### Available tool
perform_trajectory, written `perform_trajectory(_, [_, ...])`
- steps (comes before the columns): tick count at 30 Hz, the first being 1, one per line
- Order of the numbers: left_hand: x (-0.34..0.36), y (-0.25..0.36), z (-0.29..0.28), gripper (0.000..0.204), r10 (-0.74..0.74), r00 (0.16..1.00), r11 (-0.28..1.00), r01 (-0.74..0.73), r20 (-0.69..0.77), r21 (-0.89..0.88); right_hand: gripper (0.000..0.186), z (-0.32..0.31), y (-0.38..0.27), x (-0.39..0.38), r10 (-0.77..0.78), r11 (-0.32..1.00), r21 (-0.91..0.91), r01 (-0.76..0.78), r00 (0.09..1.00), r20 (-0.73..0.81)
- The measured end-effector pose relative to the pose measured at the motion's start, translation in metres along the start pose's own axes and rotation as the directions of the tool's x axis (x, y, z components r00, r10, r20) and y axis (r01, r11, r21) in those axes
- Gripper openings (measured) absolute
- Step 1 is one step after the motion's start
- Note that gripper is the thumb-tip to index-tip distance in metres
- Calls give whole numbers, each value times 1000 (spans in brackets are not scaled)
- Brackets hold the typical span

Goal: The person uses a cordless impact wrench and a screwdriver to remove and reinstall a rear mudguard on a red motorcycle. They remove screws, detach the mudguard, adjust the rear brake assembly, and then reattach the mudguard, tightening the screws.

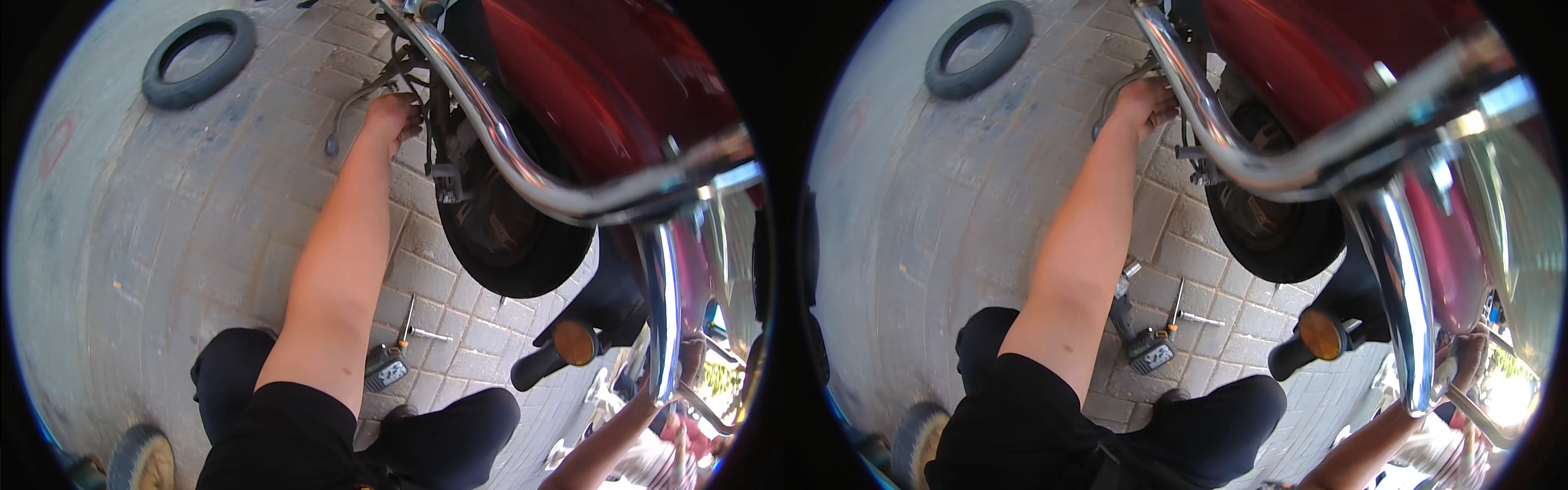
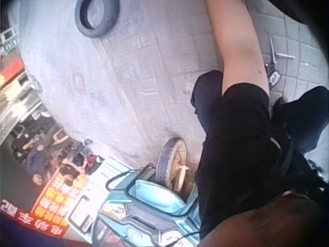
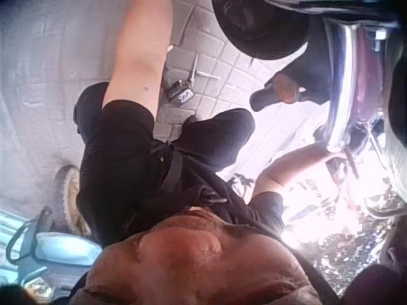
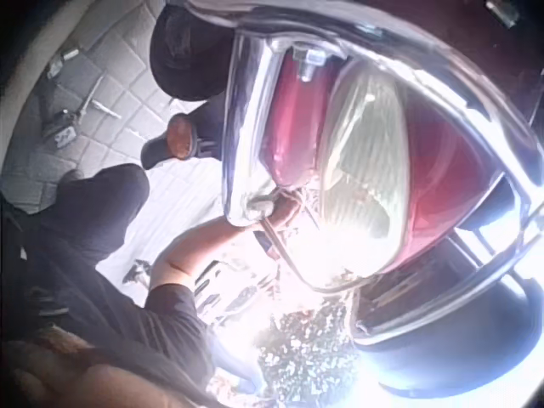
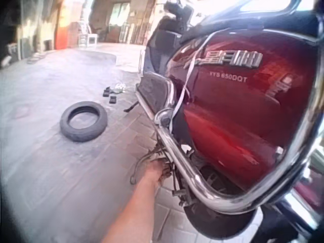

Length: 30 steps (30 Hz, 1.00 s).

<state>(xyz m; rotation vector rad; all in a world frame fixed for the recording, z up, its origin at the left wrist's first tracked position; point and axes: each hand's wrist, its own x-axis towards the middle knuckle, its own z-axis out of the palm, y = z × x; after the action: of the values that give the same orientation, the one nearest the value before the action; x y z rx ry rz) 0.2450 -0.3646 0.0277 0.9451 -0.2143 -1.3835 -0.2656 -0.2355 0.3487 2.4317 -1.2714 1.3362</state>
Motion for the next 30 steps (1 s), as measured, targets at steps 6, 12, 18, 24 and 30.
perform_trajectory(6, [14,-6,-4,41,-64,978,956,117,196,-269,18,-5,-11,-5,98,972,-200,-123,986,-132])
perform_trajectory(12, [21,-10,-8,33,-15,945,960,105,326,-260,19,-11,-21,-12,127,950,-268,-162,982,-140])
perform_trajectory(18, [21,-27,-13,17,97,933,905,62,346,-421,20,-21,-23,-14,132,934,-317,-167,983,-130])
perform_trajectory(24, [25,-19,-10,12,105,954,972,-39,282,-231,21,-27,-20,-15,127,915,-368,-164,984,-123])
perform_trajectory(30, [18,-20,17,24,419,904,825,-336,-91,454,22,-30,-18,-16,127,886,-434,-162,986,-109])
